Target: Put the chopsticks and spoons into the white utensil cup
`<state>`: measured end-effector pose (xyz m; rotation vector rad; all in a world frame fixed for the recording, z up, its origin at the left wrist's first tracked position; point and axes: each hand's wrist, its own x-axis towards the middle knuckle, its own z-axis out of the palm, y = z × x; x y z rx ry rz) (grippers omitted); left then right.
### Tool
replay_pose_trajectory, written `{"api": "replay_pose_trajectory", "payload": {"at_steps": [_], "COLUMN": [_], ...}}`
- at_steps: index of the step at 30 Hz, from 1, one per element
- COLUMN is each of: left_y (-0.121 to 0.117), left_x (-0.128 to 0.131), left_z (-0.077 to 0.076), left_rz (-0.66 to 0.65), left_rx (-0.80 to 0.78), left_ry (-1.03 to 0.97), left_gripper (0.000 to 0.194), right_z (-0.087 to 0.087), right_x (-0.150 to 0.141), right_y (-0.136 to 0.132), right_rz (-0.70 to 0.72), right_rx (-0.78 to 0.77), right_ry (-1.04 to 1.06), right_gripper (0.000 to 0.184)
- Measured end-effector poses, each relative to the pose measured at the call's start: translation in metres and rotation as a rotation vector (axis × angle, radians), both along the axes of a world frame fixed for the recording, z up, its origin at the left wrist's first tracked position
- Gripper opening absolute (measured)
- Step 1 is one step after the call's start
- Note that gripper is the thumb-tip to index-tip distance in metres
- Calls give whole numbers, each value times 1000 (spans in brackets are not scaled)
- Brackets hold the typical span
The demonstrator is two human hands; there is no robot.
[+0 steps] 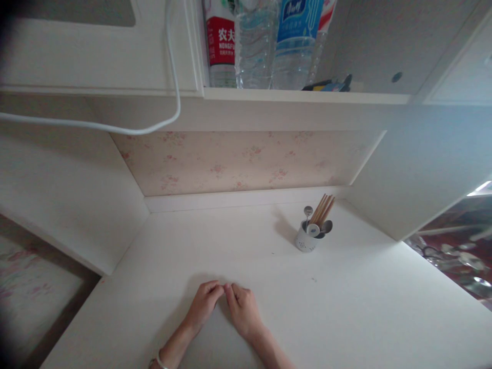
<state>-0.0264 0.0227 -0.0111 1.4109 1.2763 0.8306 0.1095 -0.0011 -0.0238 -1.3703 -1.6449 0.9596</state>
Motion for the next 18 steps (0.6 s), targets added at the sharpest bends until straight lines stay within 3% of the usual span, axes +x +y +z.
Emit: {"api": "replay_pose_trajectory", "payload": {"at_steps": [5,9,12,16,18], "left_y": [-1,-1,1,0,-1], "left_x": [1,0,-1,0,0], "left_z": [3,2,0,1,2], "left_rz": [-5,-9,-12,-26,-23], "left_rx": [-8,-34,-39,-44,-47], "left_ry": [-5,4,2,-24,-36], "left_gripper": [33,37,39,40,40], "right_z": [-4,-2,-1,-3,-4], "right_x": [1,23,65,139,171], "right_y": [3,18,32,49,57], "right_rz": [-46,-275,-544,-915,-1029], "right_rx": [-85,-128,-76,-99,-70], "right_ry": [141,430,442,243,114], "right_gripper": [44,37,51,78,94]}}
